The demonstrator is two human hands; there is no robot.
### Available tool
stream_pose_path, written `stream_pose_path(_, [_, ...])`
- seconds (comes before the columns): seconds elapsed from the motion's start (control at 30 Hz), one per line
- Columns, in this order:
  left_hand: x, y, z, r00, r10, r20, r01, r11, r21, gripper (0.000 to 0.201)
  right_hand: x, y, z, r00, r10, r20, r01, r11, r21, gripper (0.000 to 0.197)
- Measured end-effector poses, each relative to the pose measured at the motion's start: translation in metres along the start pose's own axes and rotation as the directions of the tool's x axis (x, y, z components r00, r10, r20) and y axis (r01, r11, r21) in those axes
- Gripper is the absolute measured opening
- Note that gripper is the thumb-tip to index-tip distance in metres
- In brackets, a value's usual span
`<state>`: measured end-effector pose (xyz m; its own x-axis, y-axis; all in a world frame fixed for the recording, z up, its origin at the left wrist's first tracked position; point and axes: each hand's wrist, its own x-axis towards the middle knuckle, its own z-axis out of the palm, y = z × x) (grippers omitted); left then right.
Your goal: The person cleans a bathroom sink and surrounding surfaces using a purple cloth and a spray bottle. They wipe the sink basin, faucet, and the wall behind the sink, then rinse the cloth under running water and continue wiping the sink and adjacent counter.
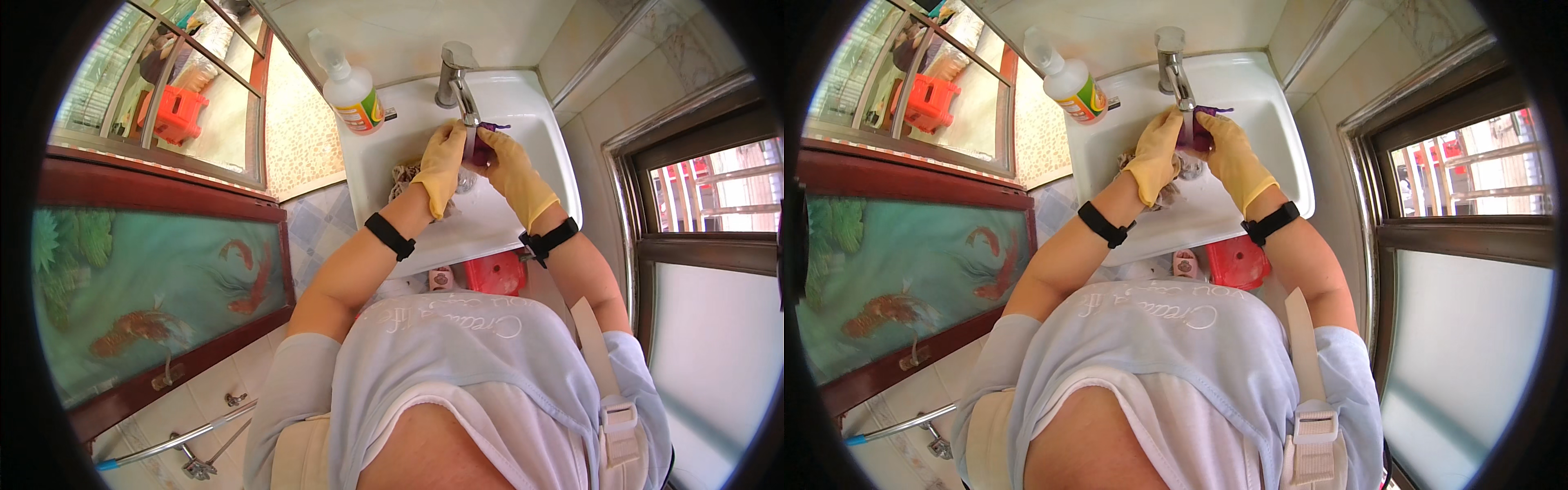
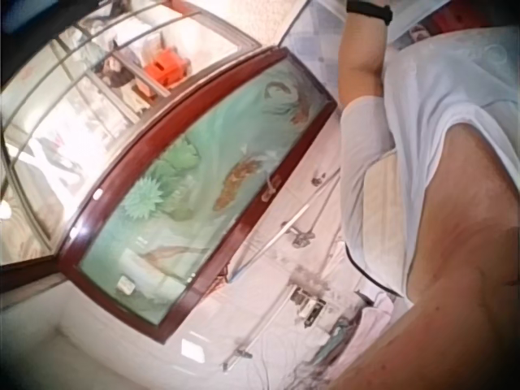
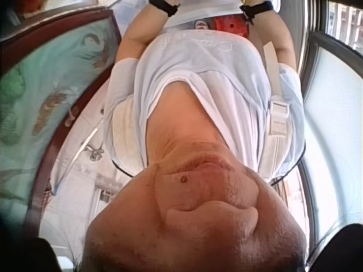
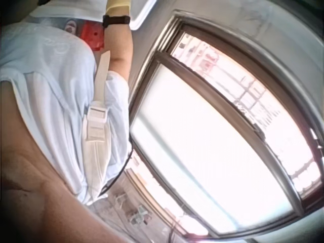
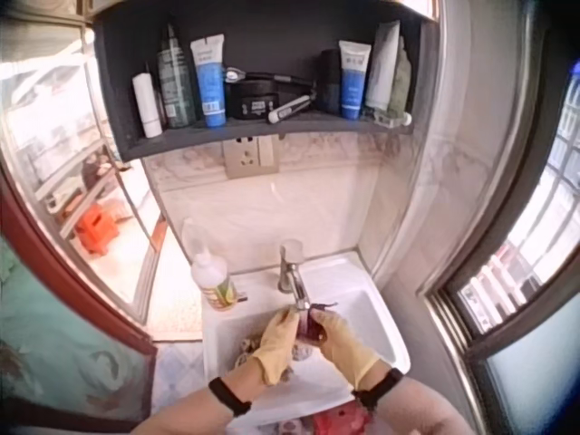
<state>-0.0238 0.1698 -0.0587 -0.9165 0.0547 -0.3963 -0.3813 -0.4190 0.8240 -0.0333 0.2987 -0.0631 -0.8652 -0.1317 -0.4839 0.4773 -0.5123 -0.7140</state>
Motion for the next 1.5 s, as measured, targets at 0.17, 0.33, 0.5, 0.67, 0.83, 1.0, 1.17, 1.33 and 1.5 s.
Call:
stream_pose_path(0.17, [-0.001,0.009,-0.011,0.988,-0.131,0.08,0.139,0.985,-0.102,0.03,-0.009,0.015,0.012,0.982,-0.191,0.003,0.184,0.944,-0.273,0.024])
stream_pose_path(0.33, [-0.009,0.015,-0.011,0.98,-0.141,0.139,0.135,0.99,0.05,0.031,0.01,0.002,-0.002,0.994,0.038,-0.098,-0.041,0.998,-0.038,0.031])
stream_pose_path(0.5, [-0.006,-0.002,-0.01,0.976,0.146,0.163,-0.204,0.876,0.437,0.036,-0.002,-0.005,0.017,0.946,0.285,-0.151,-0.281,0.958,0.048,0.041])
stream_pose_path(0.67, [0.011,-0.023,-0.042,0.587,0.54,0.603,-0.593,-0.221,0.775,0.043,0.02,0.012,0.008,0.952,0.303,0.044,-0.306,0.933,0.188,0.038])
stream_pose_path(0.83, [0.007,0.013,-0.037,0.892,0.137,0.431,-0.447,0.129,0.885,0.024,0.058,0.023,-0.024,0.976,0.19,0.103,-0.152,0.943,-0.297,0.037])
stream_pose_path(1.0, [0.003,0.028,-0.024,0.889,0.138,0.436,-0.458,0.259,0.851,0.017,0.084,0.023,-0.04,0.857,-0.116,0.502,0.509,0.038,-0.86,0.053])
stream_pose_path(1.17, [0.004,0.023,-0.032,0.888,0.149,0.435,-0.459,0.314,0.831,0.021,0.046,-0.004,-0.01,0.891,-0.039,0.452,0.414,-0.34,-0.845,0.056])
stream_pose_path(1.33, [0.013,0.014,-0.038,0.954,0.104,0.282,-0.289,0.579,0.763,0.029,0.028,-0.019,-0.032,0.891,0.053,0.451,0.391,0.417,-0.82,0.063])
stream_pose_path(1.5, [0.016,0.008,-0.05,0.964,-0.225,0.139,0.212,0.972,0.102,0.038,0.013,-0.036,-0.036,0.922,0.325,0.212,-0.175,0.835,-0.522,0.046])
